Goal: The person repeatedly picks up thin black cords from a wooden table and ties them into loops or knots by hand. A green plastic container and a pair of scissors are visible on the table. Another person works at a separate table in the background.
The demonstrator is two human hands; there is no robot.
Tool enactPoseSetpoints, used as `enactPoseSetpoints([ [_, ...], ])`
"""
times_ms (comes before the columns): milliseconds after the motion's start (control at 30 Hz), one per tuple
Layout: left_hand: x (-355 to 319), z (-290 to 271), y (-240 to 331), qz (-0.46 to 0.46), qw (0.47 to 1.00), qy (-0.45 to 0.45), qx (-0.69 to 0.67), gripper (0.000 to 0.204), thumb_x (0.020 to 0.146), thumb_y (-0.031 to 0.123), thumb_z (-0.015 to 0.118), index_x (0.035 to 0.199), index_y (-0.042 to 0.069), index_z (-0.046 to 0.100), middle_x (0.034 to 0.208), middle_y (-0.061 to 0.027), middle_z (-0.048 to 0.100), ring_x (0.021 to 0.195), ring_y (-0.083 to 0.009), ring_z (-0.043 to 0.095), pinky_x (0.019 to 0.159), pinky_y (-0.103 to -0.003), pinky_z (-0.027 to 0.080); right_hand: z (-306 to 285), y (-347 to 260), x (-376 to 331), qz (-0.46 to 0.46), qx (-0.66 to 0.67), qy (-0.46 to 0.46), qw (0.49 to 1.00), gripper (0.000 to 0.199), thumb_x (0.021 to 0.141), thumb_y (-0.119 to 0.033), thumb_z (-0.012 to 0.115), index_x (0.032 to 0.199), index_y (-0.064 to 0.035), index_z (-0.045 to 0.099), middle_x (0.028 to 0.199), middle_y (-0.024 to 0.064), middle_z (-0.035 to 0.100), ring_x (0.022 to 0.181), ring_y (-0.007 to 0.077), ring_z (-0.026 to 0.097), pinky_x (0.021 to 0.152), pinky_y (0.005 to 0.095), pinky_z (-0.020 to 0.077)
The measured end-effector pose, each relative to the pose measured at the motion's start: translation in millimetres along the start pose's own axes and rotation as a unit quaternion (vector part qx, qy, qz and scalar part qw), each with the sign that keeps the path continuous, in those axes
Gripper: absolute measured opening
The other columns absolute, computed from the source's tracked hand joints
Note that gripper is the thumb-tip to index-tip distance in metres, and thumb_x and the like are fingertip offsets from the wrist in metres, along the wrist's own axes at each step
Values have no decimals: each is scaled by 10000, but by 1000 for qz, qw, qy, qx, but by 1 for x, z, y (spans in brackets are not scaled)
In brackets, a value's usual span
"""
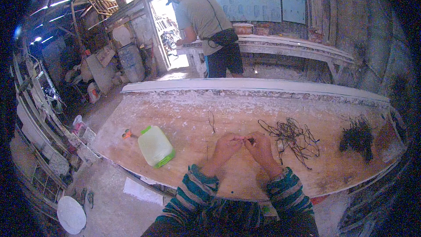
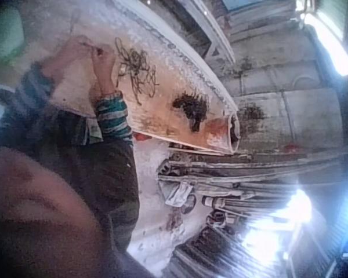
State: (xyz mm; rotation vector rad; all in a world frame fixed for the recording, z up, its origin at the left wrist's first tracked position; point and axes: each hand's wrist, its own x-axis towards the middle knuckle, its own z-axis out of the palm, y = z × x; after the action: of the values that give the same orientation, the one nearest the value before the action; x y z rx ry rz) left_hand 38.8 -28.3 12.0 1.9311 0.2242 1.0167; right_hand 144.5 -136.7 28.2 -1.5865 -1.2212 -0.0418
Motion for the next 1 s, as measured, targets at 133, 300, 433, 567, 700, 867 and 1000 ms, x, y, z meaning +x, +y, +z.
enactPoseSetpoints([
  [133, -1, 1, 2, -12, 1000, 4, 18, 150, 691, 47, 642, 839, 26, 628, 811, -93, 605, 771, -211, 563, 707, -302, 449, -1, -5, 0, 8, -8, -14, 1000, 90, 719, -78, 636, 781, -22, 605, 727, 110, 570, 641, 219, 564, 569, 308, 449],
  [300, -2, 1, 3, -13, 1000, 15, 13, 159, 698, 39, 635, 853, 26, 599, 787, -84, 589, 754, -201, 562, 688, -292, 453, -1, -4, -1, 16, 2, -24, 1000, 101, 728, -76, 621, 789, -14, 570, 709, 97, 537, 643, 197, 531, 577, 294, 428],
  [433, -2, 4, -4, -5, 999, 27, -21, 127, 714, 32, 626, 826, 21, 568, 788, -83, 582, 733, -181, 564, 678, -277, 461, 8, 20, -3, 74, 145, -57, 985, 74, 756, -85, 582, 772, -20, 550, 717, 44, 531, 651, 135, 505, 579, 267, 412],
  [567, -2, 1, 0, -41, 997, -1, -64, 79, 768, 29, 586, 843, 22, 562, 816, -43, 574, 779, -124, 550, 710, -243, 449, 9, 19, -2, 168, 277, -86, 942, 62, 795, -103, 545, 782, -42, 544, 750, -1, 535, 682, 100, 491, 616, 240, 409],
  [700, -2, 1, -6, -67, 993, -17, -95, 65, 806, 59, 574, 862, 30, 558, 825, -18, 569, 801, -93, 535, 710, -231, 441, 4, 16, -1, 237, 362, -127, 893, 51, 823, -114, 533, 824, -66, 549, 776, -11, 545, 728, 87, 493, 675, 215, 405],
  [867, -2, 4, -9, -107, 987, -10, -122, 105, 829, 128, 580, 871, 35, 558, 836, -19, 577, 796, -94, 534, 701, -229, 436, 0, 10, 2, 265, 460, -150, 834, 68, 828, -134, 552, 845, -69, 561, 821, 1, 569, 762, 83, 508, 695, 218, 408],
  [1000, -1, 1, -1, -94, 989, -4, -117, 135, 835, 153, 578, 905, 38, 568, 854, -19, 587, 791, -107, 539, 705, -240, 439, -3, 4, 2, 270, 502, -151, 807, 76, 831, -138, 557, 843, -63, 565, 828, 9, 579, 759, 92, 518, 698, 222, 411],
])
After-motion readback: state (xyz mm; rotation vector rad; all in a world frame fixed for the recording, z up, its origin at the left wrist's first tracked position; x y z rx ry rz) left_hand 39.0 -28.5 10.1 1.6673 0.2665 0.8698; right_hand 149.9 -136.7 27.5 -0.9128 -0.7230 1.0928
